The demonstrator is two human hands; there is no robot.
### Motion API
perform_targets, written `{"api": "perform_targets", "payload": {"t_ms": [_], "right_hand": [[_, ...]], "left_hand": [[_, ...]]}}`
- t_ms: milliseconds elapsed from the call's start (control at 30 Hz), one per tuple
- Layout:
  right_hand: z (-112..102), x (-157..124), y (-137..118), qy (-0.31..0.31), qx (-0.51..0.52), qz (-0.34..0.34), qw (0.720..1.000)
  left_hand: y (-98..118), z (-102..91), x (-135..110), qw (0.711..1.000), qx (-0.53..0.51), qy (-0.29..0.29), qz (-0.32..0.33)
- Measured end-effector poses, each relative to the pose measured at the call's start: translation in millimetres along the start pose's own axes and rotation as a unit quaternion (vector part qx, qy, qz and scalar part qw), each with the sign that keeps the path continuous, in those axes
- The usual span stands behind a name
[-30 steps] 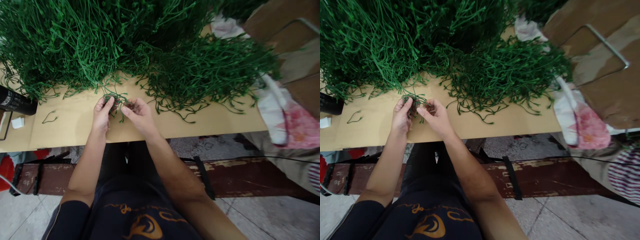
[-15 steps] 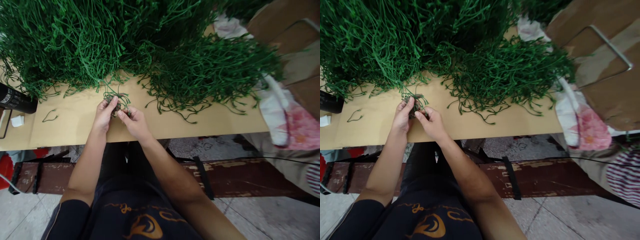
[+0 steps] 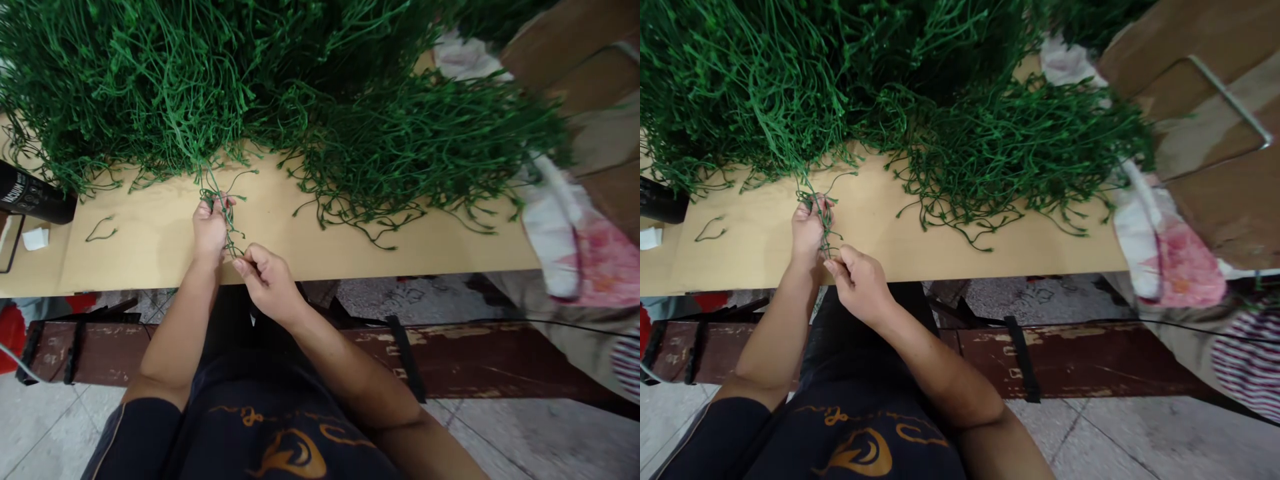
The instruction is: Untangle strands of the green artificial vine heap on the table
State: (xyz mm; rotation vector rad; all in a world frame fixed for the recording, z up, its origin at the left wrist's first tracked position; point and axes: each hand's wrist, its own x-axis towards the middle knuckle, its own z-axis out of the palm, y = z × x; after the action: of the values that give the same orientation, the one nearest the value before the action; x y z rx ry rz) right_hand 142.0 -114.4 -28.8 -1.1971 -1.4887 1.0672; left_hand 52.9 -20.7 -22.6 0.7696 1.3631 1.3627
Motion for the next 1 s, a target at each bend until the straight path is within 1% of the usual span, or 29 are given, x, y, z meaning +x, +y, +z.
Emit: {"api": "perform_targets", "payload": {"t_ms": [133, 200, 267, 333, 467, 567, 667, 800, 867, 933, 1000], "right_hand": [[-6.7, 6.1, 6.9, 0.039, 0.108, 0.013, 0.993], [-11.6, 11.5, 12.5, 0.052, 0.170, 0.037, 0.983], [-16.5, 16.3, 17.3, 0.049, 0.216, 0.067, 0.973], [-20.4, 19.2, 19.7, 0.028, 0.226, 0.083, 0.970], [-25.0, 18.7, 18.6, -0.025, 0.199, 0.083, 0.976], [-25.7, 17.0, 17.6, -0.035, 0.213, 0.101, 0.971], [-24.8, 19.2, 19.4, -0.019, 0.238, 0.113, 0.965], [-24.2, 31.8, 25.6, 0.030, 0.280, 0.116, 0.953], [-25.2, 40.6, 28.2, 0.056, 0.311, 0.113, 0.942], [-26.5, 48.8, 29.1, 0.069, 0.333, 0.110, 0.934], [-27.6, 55.1, 28.6, 0.069, 0.328, 0.114, 0.935]], "left_hand": [[-1.8, -0.8, 5.2, 1.000, -0.026, -0.010, 0.007], [-2.8, -3.2, 6.7, 0.999, -0.044, -0.028, 0.002], [-2.8, -6.1, 6.1, 0.997, -0.059, -0.047, -0.008], [-1.5, -9.3, 3.8, 0.995, -0.072, -0.066, -0.020], [4.2, -14.3, 0.5, 0.987, -0.116, -0.085, -0.066], [7.5, -15.7, 1.5, 0.979, -0.151, -0.089, -0.102], [8.1, -16.1, 3.5, 0.970, -0.185, -0.107, -0.113], [8.0, -20.0, 6.3, 0.962, -0.207, -0.126, -0.125], [9.5, -21.7, 8.3, 0.960, -0.201, -0.139, -0.139], [12.2, -20.8, 11.2, 0.958, -0.185, -0.162, -0.147], [15.0, -16.4, 16.1, 0.960, -0.153, -0.188, -0.144]]}}
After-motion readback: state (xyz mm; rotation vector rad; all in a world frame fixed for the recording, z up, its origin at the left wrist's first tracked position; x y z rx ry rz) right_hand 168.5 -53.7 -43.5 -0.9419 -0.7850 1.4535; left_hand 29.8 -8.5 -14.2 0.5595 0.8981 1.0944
